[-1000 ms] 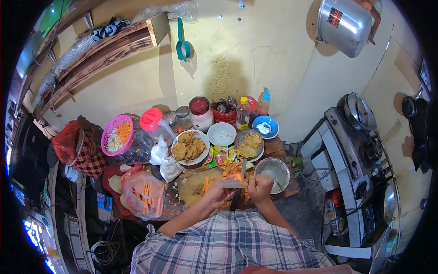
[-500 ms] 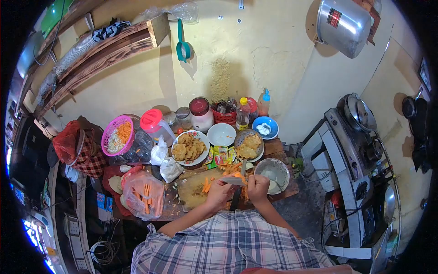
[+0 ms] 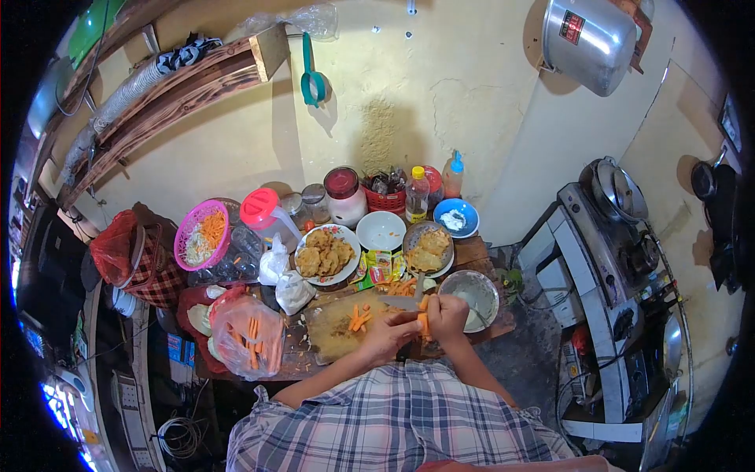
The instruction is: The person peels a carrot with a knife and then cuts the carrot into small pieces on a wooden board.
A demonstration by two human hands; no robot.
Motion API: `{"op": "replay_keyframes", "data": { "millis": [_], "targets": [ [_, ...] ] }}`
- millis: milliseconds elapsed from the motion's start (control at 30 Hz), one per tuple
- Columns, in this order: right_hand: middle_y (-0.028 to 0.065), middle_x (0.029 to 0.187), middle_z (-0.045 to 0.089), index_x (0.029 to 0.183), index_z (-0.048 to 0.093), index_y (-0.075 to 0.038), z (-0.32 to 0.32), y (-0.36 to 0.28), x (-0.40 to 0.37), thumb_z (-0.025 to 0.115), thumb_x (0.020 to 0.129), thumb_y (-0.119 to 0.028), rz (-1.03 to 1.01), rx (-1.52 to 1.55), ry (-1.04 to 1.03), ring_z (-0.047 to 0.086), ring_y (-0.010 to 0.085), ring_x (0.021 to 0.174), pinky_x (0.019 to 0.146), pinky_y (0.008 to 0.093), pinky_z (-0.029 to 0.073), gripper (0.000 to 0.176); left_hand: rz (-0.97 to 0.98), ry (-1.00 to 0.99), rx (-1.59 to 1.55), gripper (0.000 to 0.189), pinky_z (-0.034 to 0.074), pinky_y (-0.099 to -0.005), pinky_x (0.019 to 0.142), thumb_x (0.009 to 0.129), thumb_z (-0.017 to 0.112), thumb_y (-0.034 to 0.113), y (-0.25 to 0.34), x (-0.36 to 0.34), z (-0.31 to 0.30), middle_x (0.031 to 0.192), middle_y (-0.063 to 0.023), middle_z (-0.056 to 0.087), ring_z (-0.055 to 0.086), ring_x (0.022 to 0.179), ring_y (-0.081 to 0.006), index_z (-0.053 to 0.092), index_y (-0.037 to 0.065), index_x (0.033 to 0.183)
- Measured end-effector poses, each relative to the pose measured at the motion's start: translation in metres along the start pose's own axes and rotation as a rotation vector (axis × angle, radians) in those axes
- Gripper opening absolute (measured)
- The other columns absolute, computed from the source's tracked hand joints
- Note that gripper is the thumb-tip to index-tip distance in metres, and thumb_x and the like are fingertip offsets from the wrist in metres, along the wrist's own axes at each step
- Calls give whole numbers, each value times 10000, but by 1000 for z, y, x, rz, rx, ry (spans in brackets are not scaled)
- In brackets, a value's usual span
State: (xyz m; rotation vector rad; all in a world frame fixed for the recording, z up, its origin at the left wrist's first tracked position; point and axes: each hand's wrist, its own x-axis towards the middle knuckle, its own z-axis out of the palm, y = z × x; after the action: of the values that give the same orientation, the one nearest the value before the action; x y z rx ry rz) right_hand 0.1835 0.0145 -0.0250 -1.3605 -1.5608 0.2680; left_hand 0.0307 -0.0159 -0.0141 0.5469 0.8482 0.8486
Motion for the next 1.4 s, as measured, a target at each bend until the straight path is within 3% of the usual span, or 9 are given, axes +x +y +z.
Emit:
{"op": "replay_keyframes", "data": {
  "millis": [200,300,400,467,667,800,1133,1200,1400],
  "targets": [
    [184,539,553,600,628,4,0,4,-1,514,842,-272,305,-27,-223,561,348,492,500,427,431,385,-85,-45,-170,288,510,-253,803,847,653,95,6,2,-3,990,-30,633,619,878,-127,597,42,1125],
    [178,578,582,669,660,-14,-5,-3,0,496,864,-292,287,-158,-246,584,352,540,535,443,447,378,-122,1,-60,335,509,-240,786,843,649,76,13,0,-8,961,-24,631,621,850,-119,574,46,1169],
    [189,636,609,738,666,-14,-5,5,-2,486,876,-280,172,-311,-300,608,364,612,583,459,470,350,165,-118,223,440,510,-240,743,825,660,84,2,8,-21,926,-11,627,615,795,-101,522,61,1243],
    [197,663,617,763,662,-10,-2,16,-6,483,875,-265,194,-348,-366,612,371,638,605,470,476,331,366,5,756,602,509,-256,696,778,684,87,-3,9,-21,863,-31,621,612,747,-121,440,81,1328],
    [221,706,622,769,643,5,1,19,-12,499,857,-233,207,-411,-464,611,395,674,642,493,477,292,378,-241,1210,908,488,-310,645,717,689,50,-17,25,-24,765,-108,601,598,671,-206,176,126,1462],
    [224,719,624,770,645,3,-6,9,-11,546,824,-237,146,-445,-434,610,387,696,668,487,474,265,319,-304,1240,982,482,-327,633,714,679,41,-19,41,-29,760,-113,597,588,662,-210,68,139,1477],
    [213,714,632,775,670,3,-33,15,-6,593,799,-292,192,-588,-424,616,378,697,660,474,476,306,222,-73,1000,1030,496,-266,613,704,722,81,-21,87,-62,728,-89,630,613,674,-153,34,106,1470],
    [214,684,625,770,674,4,-39,12,-1,591,815,-326,243,-499,-320,608,389,650,622,470,476,344,86,63,542,837,507,-239,634,768,666,65,-16,84,-60,817,-107,638,628,712,-157,173,65,1445],
    [205,591,581,674,655,-1,-37,4,2,600,827,-323,292,-299,-130,577,381,550,537,448,448,361,-145,-26,-163,383,552,-256,733,889,518,22,0,75,-60,1045,-142,615,652,867,-192,460,17,1267]
  ]
}}
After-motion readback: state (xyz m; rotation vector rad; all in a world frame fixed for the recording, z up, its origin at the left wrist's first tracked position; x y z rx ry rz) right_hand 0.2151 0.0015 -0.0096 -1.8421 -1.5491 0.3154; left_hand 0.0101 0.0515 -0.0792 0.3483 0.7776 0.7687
